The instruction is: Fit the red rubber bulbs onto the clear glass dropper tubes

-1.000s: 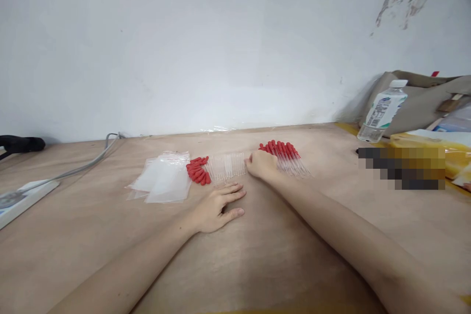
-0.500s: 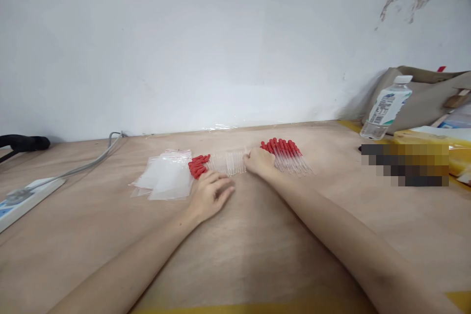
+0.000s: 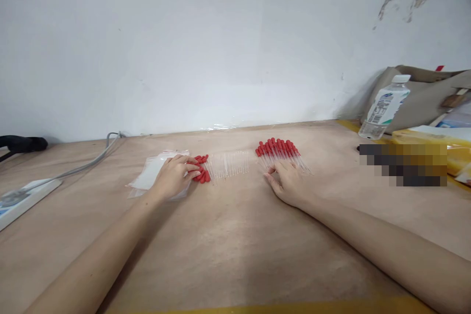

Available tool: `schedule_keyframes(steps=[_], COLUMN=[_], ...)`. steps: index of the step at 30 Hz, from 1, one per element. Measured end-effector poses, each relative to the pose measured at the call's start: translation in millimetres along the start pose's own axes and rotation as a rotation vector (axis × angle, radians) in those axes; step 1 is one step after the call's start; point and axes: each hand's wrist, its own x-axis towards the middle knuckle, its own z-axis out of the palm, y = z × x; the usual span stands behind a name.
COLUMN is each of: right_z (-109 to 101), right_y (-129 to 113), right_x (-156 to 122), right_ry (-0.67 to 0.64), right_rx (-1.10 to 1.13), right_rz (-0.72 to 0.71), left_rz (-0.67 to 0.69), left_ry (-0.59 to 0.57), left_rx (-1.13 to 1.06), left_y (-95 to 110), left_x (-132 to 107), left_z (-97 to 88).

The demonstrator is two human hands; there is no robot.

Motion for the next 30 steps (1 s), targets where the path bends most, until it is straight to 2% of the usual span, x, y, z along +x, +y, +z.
schedule_keyframes(steps=[6,11,14,17,23,26,30], right_z=[1.2,1.5,0.2,-1.9,4.9,6.9,2.1], right_y=[-1.6,-0.3,-0.6,-2.0,2.2,2.5,-5.0], right_x=[1.6,0.6,-0.3,-1.3,-2.5,-3.0,-4.3], right_ry=[-0.013,-0.025,-0.065,-0.087,-0.073,-0.03,-0.062], right_rx=[0.005,0.037,0.122,0.188,0.189,0.157,0.116], right_rz=[0.0,0.006,-0.004,-0.023,-0.139,-0.241,-0.328], left_rz=[-0.005,0.006,0.08,0.136,0.09,0.067,0.063], left_ry=[0.077,0.189,0.113,0.012,-0.048,-0.061,-0.024], left_rx=[-0.081,-0.267,-0.406,-0.446,-0.425,-0.402,-0.428], left_y=[9.4,45.9,73.5,90.4,98.4,100.2,104.5], left_x=[4.5,3.9,-3.8,-10.4,-10.6,-8.7,-6.4], left_z=[-3.7,-5.6,6.1,13.7,10.2,17.8,27.3])
